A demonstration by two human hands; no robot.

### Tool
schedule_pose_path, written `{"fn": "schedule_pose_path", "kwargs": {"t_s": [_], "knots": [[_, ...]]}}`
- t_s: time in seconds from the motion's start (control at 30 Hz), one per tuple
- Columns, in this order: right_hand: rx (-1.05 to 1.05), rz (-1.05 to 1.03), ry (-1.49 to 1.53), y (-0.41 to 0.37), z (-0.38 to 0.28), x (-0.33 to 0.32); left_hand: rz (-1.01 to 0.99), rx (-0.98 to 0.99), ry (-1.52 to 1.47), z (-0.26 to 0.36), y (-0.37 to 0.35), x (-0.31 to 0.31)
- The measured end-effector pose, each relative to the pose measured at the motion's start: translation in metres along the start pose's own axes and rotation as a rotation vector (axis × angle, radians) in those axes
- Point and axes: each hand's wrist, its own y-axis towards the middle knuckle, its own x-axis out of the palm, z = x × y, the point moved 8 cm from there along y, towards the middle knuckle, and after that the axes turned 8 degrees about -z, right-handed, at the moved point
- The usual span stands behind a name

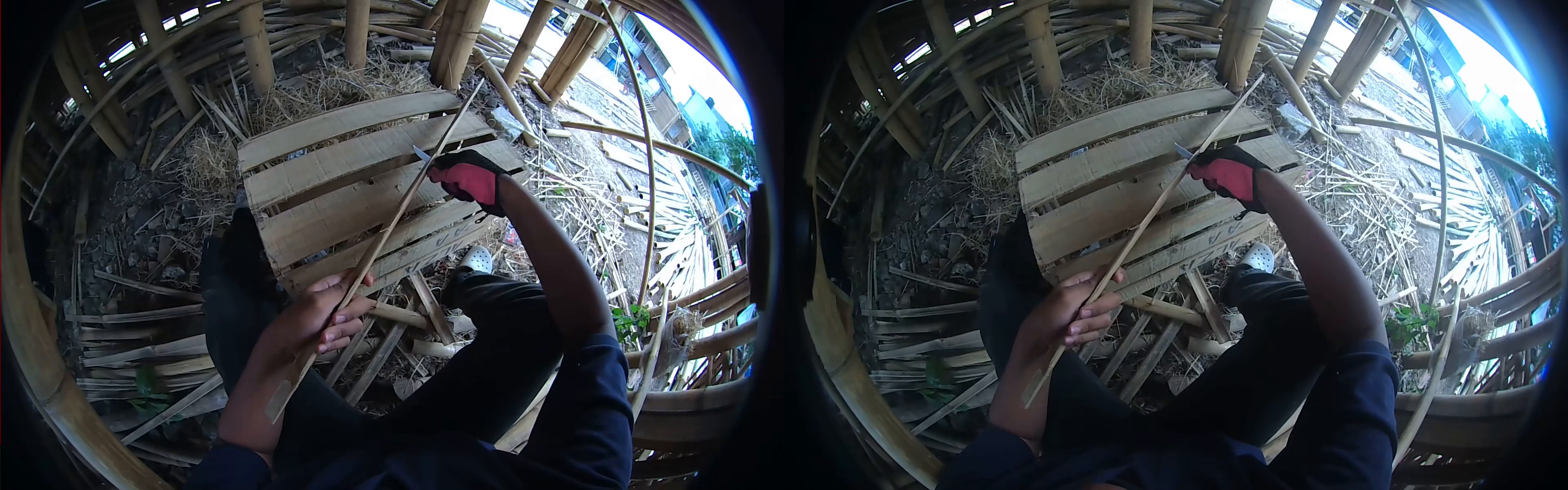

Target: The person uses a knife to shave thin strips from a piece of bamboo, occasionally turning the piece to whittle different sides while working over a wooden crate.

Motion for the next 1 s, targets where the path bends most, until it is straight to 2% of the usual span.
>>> {"fn": "schedule_pose_path", "kwargs": {"t_s": [0.17,0.27,0.37,0.47,0.57,0.67,0.8,1.0], "knots": [[0.063,-0.151,0.151,0.006,0.016,0.007,-0.012,-0.006,-0.006,0.001,-0.001,-0.006],[0.134,-0.152,0.089,0.001,0.007,0.006,0.026,-0.019,0.009,0.000,-0.002,-0.006],[0.161,0.026,0.015,0.015,0.014,-0.004,0.041,-0.022,0.024,0.000,-0.002,-0.002],[0.023,0.090,0.085,0.024,0.015,-0.006,0.036,-0.022,0.015,-0.002,-0.001,-0.004],[0.100,0.178,-0.190,0.020,0.006,-0.009,0.049,-0.031,0.022,-0.003,-0.001,-0.005],[0.104,0.382,-0.908,-0.015,-0.050,-0.004,0.037,-0.018,0.036,-0.002,0.002,-0.005],[0.118,0.276,-0.798,-0.013,-0.045,-0.006,0.025,-0.022,-0.010,0.001,0.000,-0.010],[0.048,0.423,-0.890,-0.019,-0.050,-0.005,0.030,-0.001,0.013,0.001,0.002,-0.009]]}}
